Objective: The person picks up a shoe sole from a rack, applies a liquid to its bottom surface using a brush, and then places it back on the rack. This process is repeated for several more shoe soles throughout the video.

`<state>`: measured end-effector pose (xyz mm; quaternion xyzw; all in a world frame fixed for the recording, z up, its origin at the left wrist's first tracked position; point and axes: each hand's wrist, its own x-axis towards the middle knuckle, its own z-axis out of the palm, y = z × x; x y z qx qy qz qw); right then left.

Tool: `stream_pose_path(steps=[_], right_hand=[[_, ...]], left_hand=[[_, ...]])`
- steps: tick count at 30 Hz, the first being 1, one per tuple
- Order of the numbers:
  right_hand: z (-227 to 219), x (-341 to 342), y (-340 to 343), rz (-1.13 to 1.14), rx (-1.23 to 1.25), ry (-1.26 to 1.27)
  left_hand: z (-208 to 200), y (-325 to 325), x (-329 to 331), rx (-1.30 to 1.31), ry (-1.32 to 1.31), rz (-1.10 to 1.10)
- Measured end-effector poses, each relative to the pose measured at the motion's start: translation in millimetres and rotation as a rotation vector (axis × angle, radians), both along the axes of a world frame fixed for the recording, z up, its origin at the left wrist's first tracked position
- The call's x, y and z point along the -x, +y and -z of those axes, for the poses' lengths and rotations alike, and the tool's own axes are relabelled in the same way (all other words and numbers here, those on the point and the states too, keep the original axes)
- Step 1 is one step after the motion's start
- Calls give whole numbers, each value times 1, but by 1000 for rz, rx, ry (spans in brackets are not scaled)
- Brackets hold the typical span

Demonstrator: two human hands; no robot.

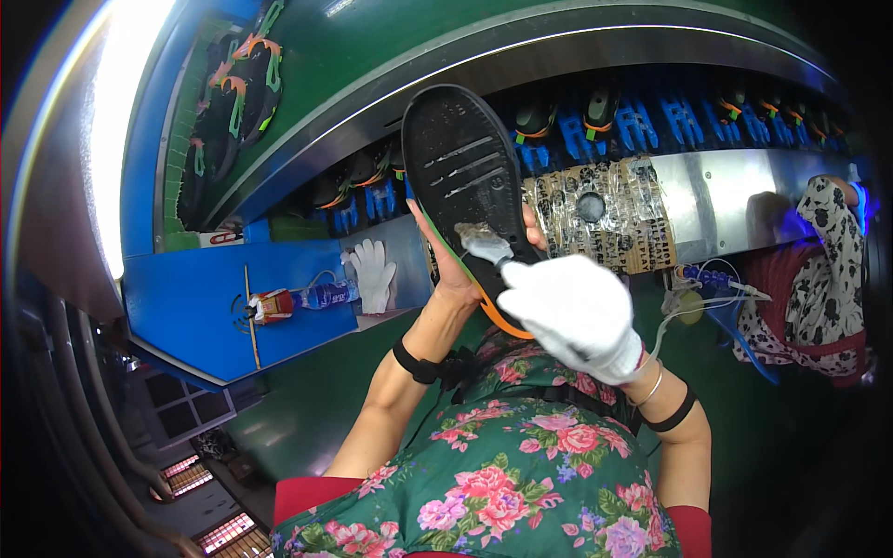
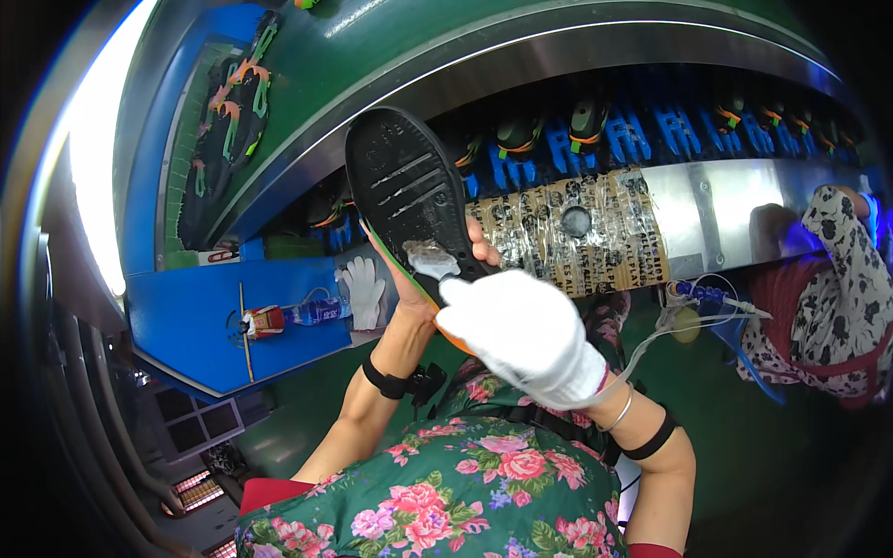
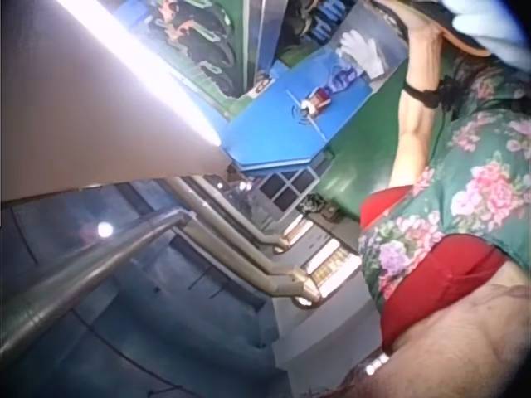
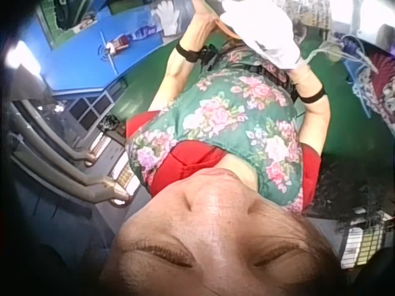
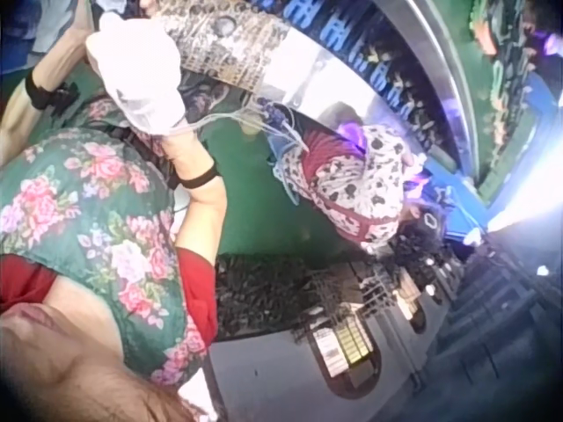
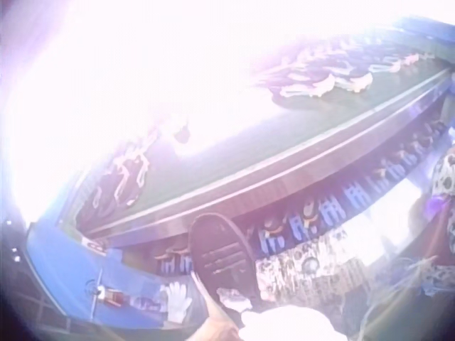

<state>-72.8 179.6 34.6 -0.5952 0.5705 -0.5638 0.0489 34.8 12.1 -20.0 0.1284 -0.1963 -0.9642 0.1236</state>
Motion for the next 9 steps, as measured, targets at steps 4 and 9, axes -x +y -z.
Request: stream_pose_path(steps=[4, 9], right_hand=[[-1, -7, -5, -72, -8, -52], [2, -2, -2, 5, -6, -80]], left_hand=[[1, -12, -2, 3, 42, -31], [1, -16, -1, 25, 184, -83]])
